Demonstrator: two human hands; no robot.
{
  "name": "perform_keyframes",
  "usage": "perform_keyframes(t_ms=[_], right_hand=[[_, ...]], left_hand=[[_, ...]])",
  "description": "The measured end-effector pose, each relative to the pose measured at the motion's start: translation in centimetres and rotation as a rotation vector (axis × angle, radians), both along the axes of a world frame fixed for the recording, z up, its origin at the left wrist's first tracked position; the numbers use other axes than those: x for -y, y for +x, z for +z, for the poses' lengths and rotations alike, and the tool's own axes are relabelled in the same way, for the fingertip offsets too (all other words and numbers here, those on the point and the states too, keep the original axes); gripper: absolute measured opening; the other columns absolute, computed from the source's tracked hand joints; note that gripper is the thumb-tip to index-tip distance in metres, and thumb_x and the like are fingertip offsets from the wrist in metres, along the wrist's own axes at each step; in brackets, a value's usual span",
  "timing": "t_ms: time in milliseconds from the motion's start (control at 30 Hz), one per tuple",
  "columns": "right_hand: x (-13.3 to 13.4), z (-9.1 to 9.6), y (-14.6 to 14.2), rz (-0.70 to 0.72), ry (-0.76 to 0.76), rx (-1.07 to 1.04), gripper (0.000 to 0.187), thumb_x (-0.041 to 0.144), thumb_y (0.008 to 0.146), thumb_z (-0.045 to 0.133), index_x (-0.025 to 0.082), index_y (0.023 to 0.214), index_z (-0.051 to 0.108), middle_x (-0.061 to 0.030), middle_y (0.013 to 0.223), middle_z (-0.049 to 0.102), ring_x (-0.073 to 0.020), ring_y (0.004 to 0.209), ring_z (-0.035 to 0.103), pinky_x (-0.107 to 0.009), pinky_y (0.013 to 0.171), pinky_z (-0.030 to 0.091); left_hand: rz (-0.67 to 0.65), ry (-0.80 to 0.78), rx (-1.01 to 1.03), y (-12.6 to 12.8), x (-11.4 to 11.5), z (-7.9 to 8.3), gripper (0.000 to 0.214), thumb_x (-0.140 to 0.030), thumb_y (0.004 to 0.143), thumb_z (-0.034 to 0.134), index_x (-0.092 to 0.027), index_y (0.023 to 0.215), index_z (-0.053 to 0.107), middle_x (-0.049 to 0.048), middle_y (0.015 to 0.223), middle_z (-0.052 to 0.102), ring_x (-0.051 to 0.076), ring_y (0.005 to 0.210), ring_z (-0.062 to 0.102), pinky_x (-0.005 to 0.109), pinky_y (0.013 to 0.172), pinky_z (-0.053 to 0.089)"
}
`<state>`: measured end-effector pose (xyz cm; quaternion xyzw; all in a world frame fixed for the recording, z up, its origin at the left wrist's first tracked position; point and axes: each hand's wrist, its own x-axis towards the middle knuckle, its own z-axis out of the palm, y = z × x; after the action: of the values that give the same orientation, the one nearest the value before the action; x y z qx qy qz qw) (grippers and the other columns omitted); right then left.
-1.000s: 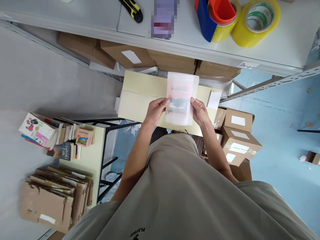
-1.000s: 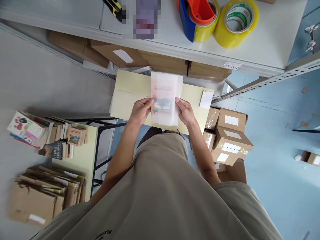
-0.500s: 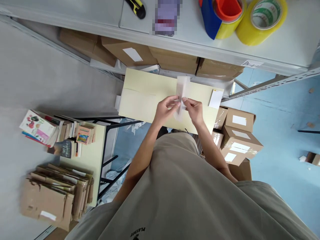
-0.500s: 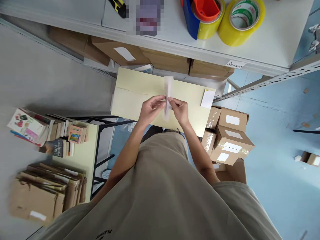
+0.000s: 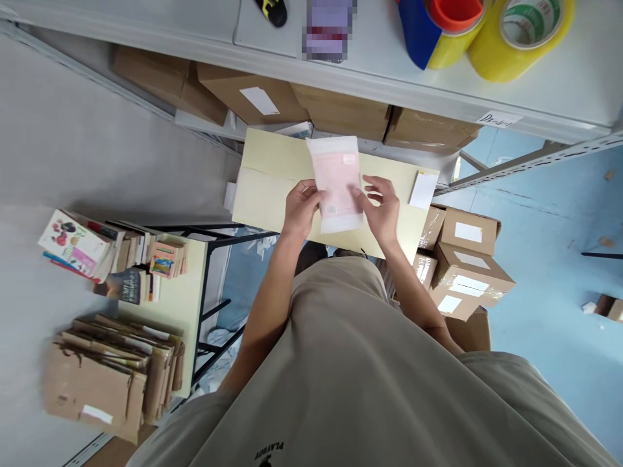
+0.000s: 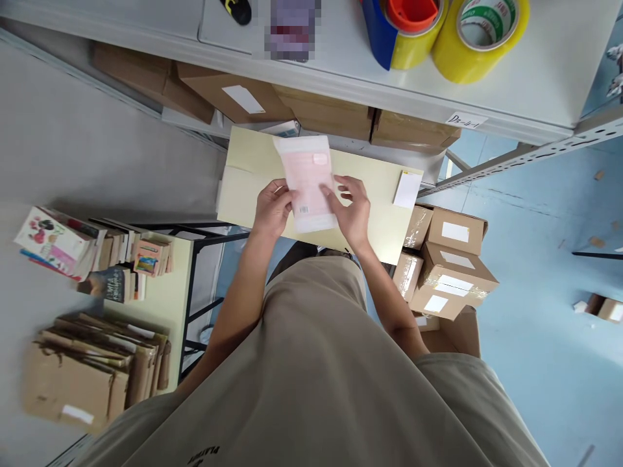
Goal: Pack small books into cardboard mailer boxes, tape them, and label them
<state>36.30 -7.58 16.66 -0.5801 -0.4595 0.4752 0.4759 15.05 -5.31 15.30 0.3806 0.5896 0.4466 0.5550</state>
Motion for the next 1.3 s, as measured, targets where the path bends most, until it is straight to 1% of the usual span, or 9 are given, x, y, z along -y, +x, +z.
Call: perform_keyframes(t_ms=[100, 200, 400, 600, 700, 800, 967, 1133, 1300], right_hand=[[-0.4, -1.0, 0.5, 0.028, -0.058, -0.071, 0.062, 0.07, 0.095, 0.09, 0.032, 0.143, 0.082, -0.0095, 0.136, 0.083, -0.0308, 0.127, 0.078, -0.051, 0.111, 0.07], [-0.6, -1.7, -0.2, 0.088, -0.095, -0.155, 0.056, 0.071, 0.092, 0.091, 0.029, 0.129, 0.087, -0.0075, 0.119, 0.087, -0.0299, 0.117, 0.082, -0.053, 0.108, 0.072], [-0.8, -1.7, -3.4, 0.111, -0.096, -0.153, 0.044, 0.064, 0.094, 0.09, 0.028, 0.12, 0.085, -0.0075, 0.114, 0.085, -0.0275, 0.11, 0.082, -0.049, 0.101, 0.073], [-1.8, -2.4, -7.9, 0.125, -0.086, -0.074, 0.042, 0.068, 0.096, 0.087, 0.029, 0.107, 0.079, -0.0051, 0.111, 0.083, -0.0224, 0.099, 0.079, -0.04, 0.092, 0.07], [-2.6, -3.6, -10.5, 0.133, -0.102, -0.039, 0.045, 0.072, 0.095, 0.085, 0.028, 0.107, 0.079, -0.0054, 0.113, 0.083, -0.0217, 0.097, 0.079, -0.039, 0.091, 0.07], [-3.5, -5.3, -13.4, 0.14, -0.147, -0.032, 0.046, 0.073, 0.096, 0.084, 0.029, 0.109, 0.08, -0.0062, 0.116, 0.083, -0.0215, 0.096, 0.079, -0.04, 0.09, 0.07], [-5.6, -9.0, -20.0, 0.105, -0.256, -0.02, 0.045, 0.068, 0.091, 0.086, 0.026, 0.105, 0.082, -0.0073, 0.111, 0.086, -0.0225, 0.091, 0.08, -0.045, 0.094, 0.072], [-9.4, -13.2, -27.4, 0.094, -0.349, 0.01, 0.035, 0.055, 0.089, 0.086, 0.025, 0.107, 0.086, -0.0089, 0.118, 0.09, -0.026, 0.099, 0.085, -0.049, 0.103, 0.072], [-14.0, -17.2, -32.8, 0.079, -0.427, 0.102, 0.024, 0.028, 0.096, 0.074, 0.021, 0.115, 0.086, -0.012, 0.133, 0.089, -0.0268, 0.113, 0.087, -0.047, 0.113, 0.069]], left_hand=[[-0.021, -0.034, 0.083, -2.2, 0.3, -0.2, 0.045, -0.051, 0.081, 0.092, -0.025, 0.112, 0.072, 0.0061, 0.103, 0.083, 0.026, 0.097, 0.081, 0.038, 0.079, 0.066], [-0.007, -0.043, 0.099, -3.6, 0.8, 0.1, 0.05, -0.052, 0.076, 0.096, -0.025, 0.112, 0.073, 0.0061, 0.105, 0.085, 0.025, 0.094, 0.081, 0.037, 0.077, 0.065], [0.04, -0.017, 0.073, -6.3, 1.3, 0.2, 0.049, -0.05, 0.079, 0.098, -0.025, 0.114, 0.075, 0.0074, 0.111, 0.087, 0.026, 0.104, 0.083, 0.037, 0.084, 0.067], [0.091, -0.016, 0.054, -10.1, 1.1, -1.5, 0.053, -0.057, 0.083, 0.097, -0.026, 0.122, 0.078, 0.0095, 0.125, 0.085, 0.027, 0.116, 0.08, 0.037, 0.092, 0.067], [0.102, -0.054, 0.044, -12.2, 0.4, -2.9, 0.058, -0.062, 0.082, 0.097, -0.025, 0.122, 0.081, 0.0092, 0.12, 0.085, 0.027, 0.116, 0.079, 0.037, 0.094, 0.066], [0.105, -0.074, -0.004, -15.0, -0.7, -4.4, 0.056, -0.066, 0.08, 0.096, -0.022, 0.111, 0.083, 0.009, 0.111, 0.085, 0.028, 0.115, 0.078, 0.035, 0.094, 0.063], [0.056, -0.137, -0.153, -22.2, -3.3, -7.2, 0.047, -0.064, 0.083, 0.089, -0.02, 0.101, 0.083, 0.0071, 0.098, 0.082, 0.023, 0.091, 0.074, 0.029, 0.078, 0.057], [0.021, -0.118, -0.386, -29.2, -8.5, -11.6, 0.019, -0.037, 0.087, 0.08, -0.021, 0.097, 0.085, 0.0076, 0.101, 0.084, 0.023, 0.083, 0.073, 0.032, 0.08, 0.054], [-0.019, -0.148, -0.528, -32.5, -14.8, -16.6, 0.007, -0.021, 0.087, 0.078, -0.02, 0.088, 0.084, 0.0071, 0.088, 0.081, 0.025, 0.083, 0.071, 0.035, 0.09, 0.052]])
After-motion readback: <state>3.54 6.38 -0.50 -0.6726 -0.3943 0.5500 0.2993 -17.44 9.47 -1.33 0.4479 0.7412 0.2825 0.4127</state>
